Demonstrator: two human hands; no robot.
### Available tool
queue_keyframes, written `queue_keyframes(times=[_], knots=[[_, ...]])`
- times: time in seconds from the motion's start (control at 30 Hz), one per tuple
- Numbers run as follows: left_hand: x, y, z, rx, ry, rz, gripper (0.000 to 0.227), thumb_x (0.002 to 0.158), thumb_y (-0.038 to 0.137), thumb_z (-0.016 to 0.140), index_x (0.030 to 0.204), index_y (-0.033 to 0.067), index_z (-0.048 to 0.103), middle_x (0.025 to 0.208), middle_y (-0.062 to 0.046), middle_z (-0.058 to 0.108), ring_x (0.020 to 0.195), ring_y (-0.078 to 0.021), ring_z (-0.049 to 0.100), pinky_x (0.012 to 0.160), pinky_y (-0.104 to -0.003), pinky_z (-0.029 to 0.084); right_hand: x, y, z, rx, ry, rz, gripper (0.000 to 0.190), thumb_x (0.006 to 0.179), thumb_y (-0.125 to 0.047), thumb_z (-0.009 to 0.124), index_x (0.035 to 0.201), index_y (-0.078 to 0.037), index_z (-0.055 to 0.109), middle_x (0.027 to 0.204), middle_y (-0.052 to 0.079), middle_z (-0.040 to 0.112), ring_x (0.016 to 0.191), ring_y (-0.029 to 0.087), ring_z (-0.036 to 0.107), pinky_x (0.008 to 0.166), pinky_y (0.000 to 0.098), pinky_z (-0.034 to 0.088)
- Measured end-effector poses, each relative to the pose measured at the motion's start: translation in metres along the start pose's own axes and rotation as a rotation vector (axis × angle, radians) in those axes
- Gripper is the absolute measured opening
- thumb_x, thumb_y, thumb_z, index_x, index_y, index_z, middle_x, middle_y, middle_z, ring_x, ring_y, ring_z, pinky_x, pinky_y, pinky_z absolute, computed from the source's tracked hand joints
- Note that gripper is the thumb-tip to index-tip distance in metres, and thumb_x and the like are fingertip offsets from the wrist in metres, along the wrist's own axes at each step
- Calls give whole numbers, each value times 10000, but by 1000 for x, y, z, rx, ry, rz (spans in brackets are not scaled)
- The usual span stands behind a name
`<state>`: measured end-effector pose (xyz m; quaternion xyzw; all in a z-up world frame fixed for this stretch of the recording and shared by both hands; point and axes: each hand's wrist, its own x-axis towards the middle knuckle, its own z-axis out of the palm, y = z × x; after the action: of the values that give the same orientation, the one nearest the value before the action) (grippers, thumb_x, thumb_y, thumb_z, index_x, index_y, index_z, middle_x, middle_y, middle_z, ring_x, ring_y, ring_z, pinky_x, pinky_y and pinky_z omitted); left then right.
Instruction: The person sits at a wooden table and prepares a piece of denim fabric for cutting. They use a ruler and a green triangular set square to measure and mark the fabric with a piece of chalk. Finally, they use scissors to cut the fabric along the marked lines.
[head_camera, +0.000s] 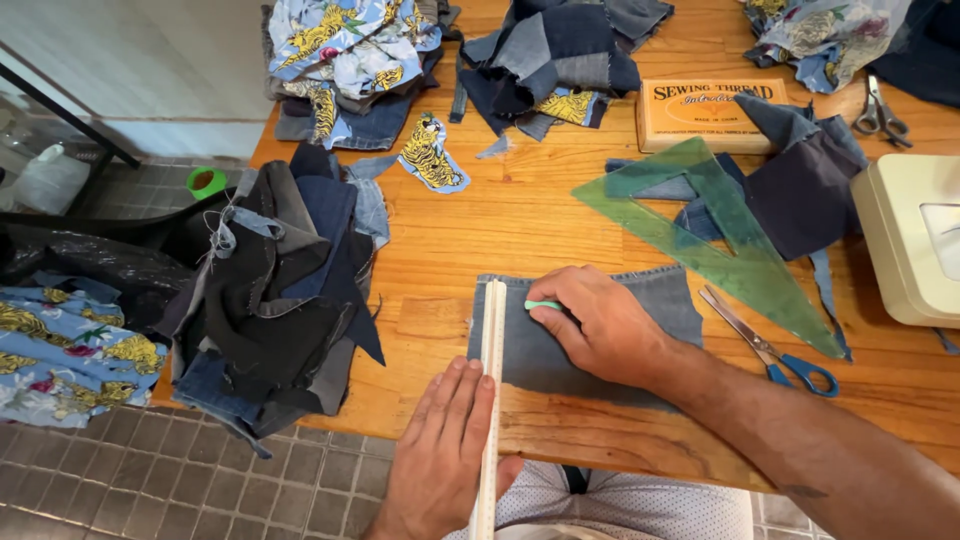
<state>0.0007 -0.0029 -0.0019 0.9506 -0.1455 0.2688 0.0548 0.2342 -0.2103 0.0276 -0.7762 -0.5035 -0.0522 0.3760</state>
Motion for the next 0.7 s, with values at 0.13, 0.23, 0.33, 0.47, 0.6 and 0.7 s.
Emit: queue_keyframes(times=[0.13, 0.23, 0.33, 0.47, 0.6, 0.7], knots=[[4, -1, -3, 26, -42, -8, 929, 1193, 745, 374, 1659, -43, 532, 1697, -284, 597, 1607, -464, 562, 1312, -580, 467, 0, 0, -1, 11, 5, -29, 217, 1178, -278, 640, 1259, -96, 726, 1211, 90, 821, 1112, 324, 771, 1027, 462, 564], [7, -4, -6, 20, -45, 3, 874, 1203, 704, 400, 1670, -23, 537, 1680, -288, 598, 1570, -463, 590, 1289, -573, 487, 1, -1, -2, 20, 11, -56, 201, 1180, -260, 638, 1250, -89, 717, 1204, 87, 815, 1112, 321, 767, 1022, 461, 563], [8, -10, -8, -28, -42, 17, 787, 1207, 641, 468, 1676, 14, 550, 1713, -302, 553, 1572, -491, 589, 1273, -582, 506, 2, -2, -4, 35, 8, -59, 199, 1185, -258, 624, 1243, -92, 719, 1200, 86, 816, 1105, 319, 767, 1019, 456, 564], [8, -10, -7, -78, -23, 24, 727, 1213, 559, 505, 1670, -4, 544, 1756, -283, 534, 1622, -476, 568, 1340, -568, 480, 3, -2, -6, 56, -23, -20, 196, 1176, -273, 632, 1248, -116, 726, 1228, 84, 822, 1115, 311, 769, 1021, 453, 563], [0, -3, 9, -95, 13, -4, 704, 1224, 505, 482, 1671, -38, 528, 1740, -310, 533, 1587, -502, 605, 1311, -572, 512, 4, -4, -6, 56, -14, -36, 178, 1176, -255, 639, 1236, -108, 720, 1213, 93, 815, 1104, 322, 761, 1010, 459, 562], [1, -3, 10, -138, 55, 5, 646, 1209, 423, 588, 1660, -34, 519, 1715, -379, 528, 1566, -524, 637, 1278, -558, 563, 5, -3, -6, 58, -18, -33, 163, 1177, -250, 636, 1227, -117, 716, 1216, 80, 814, 1116, 318, 764, 1013, 460, 550]])
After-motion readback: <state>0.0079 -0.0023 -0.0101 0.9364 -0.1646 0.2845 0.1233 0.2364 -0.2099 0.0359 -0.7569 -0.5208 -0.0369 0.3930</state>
